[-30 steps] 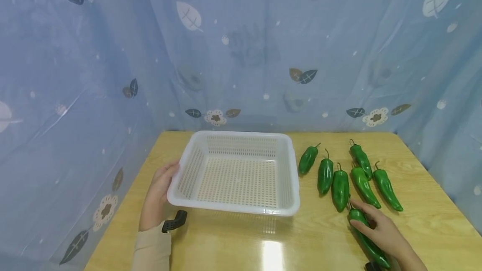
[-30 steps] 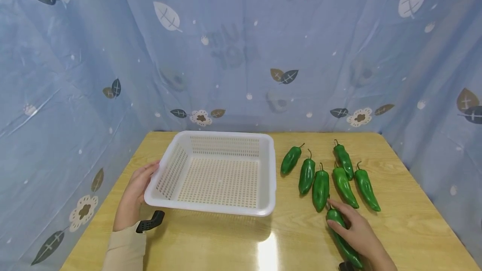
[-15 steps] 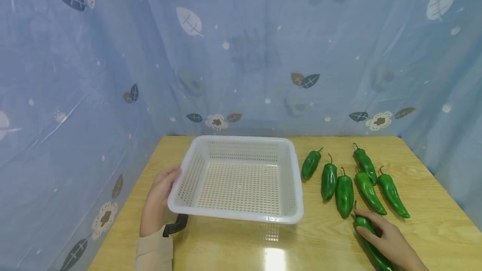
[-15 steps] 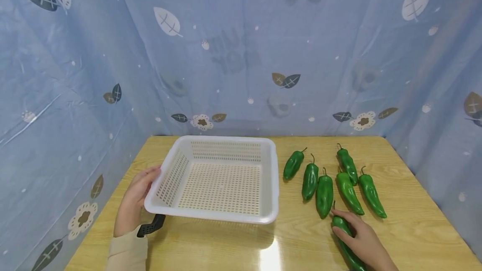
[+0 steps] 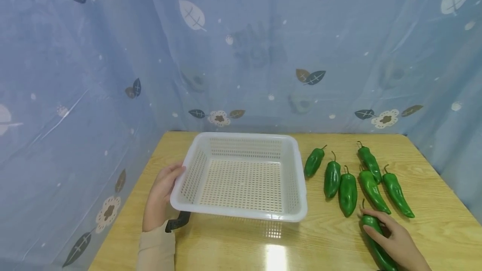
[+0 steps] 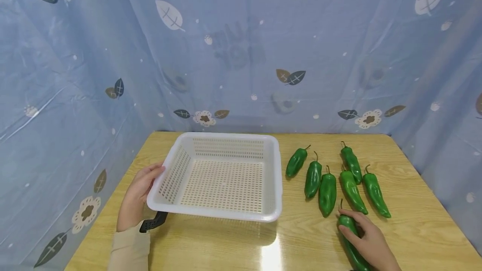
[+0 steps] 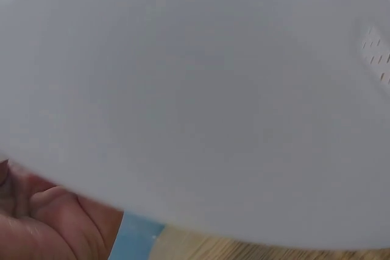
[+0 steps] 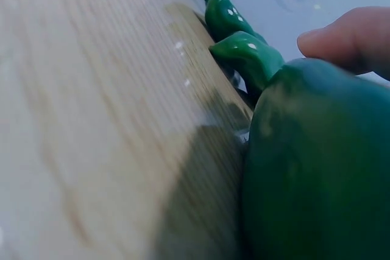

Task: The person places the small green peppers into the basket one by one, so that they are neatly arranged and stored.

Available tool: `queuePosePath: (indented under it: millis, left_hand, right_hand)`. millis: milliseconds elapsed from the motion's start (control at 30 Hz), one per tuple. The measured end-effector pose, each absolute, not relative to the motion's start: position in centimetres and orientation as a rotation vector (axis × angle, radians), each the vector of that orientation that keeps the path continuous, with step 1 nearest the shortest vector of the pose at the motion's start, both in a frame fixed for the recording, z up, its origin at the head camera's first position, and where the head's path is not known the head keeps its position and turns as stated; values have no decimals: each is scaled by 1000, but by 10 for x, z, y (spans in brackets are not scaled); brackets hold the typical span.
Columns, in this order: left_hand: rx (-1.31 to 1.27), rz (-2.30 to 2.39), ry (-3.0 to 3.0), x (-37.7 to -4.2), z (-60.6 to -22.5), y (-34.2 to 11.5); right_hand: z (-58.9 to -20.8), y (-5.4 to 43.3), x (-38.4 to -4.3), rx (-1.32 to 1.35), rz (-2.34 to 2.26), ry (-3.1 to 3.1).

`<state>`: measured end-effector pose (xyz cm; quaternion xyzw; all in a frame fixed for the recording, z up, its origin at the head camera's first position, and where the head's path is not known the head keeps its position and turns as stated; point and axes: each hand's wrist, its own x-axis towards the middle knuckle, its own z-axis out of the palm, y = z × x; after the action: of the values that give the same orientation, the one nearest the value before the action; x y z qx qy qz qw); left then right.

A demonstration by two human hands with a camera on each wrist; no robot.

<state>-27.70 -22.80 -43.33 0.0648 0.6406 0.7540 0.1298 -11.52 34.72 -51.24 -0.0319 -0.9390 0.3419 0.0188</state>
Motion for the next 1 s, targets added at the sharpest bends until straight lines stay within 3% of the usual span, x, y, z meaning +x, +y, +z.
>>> queuePosePath:
  millis: [700,1000]
  left_hand:
    - [23,2192,1901,-280,-438,-223]
    - [149,2183,1947,-289,-451,-231]
  right_hand:
    - [-510,347,-114,-225,1204,-2819]
    - [-503,346,-113,-217,1172,-2749]
